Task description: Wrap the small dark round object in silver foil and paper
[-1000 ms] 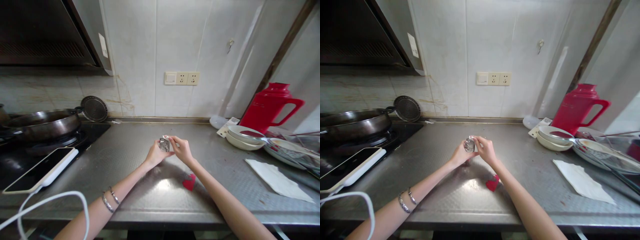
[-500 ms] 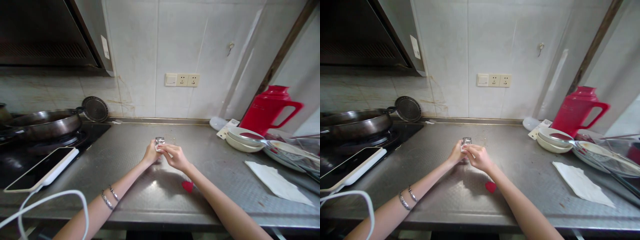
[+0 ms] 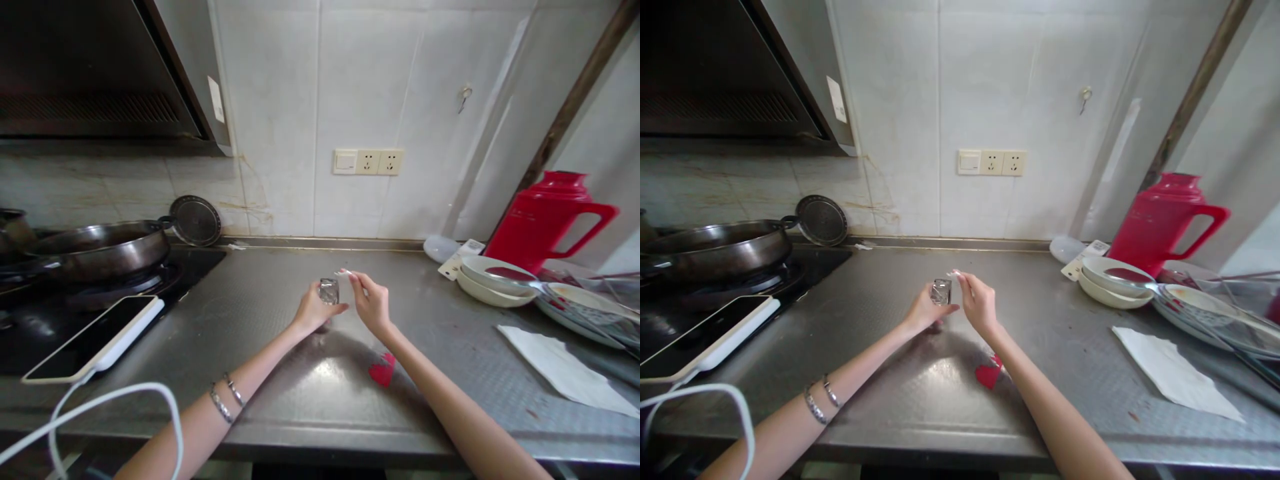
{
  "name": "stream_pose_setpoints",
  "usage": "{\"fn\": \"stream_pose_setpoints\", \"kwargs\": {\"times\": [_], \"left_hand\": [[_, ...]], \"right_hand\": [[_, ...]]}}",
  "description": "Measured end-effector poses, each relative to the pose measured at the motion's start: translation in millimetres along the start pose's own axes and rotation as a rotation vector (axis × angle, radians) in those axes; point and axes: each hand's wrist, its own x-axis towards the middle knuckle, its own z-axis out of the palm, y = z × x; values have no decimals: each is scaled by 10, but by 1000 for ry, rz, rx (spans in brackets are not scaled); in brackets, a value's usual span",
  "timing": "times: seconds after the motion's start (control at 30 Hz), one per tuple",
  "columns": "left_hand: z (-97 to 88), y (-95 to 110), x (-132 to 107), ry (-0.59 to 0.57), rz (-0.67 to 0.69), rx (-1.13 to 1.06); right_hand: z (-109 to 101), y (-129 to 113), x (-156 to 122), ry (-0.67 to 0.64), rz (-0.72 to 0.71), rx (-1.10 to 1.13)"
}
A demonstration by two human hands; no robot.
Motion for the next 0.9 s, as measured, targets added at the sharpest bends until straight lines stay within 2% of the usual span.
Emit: {"fn": "stream_pose_setpoints", "kwargs": {"times": [0.13,0.37,0.63,0.7,0.77,0.9], "left_hand": [[-7,-3,15,20,93,4],[-41,2,21,-54,144,-16],[-72,-14,58,-10,48,-83],[-79,-18,76,7,17,-98],[-81,-26,97,13,6,-106],[-68,-52,128,15,-13,-99]], "right_hand": [[52,96,-59,-130,-136,0],[48,140,-87,-165,-332,7],[4,95,-96,-219,-400,31],[-5,63,-91,-235,-378,52],[-11,49,-80,-220,-288,70],[-6,138,-31,0,83,51]]}}
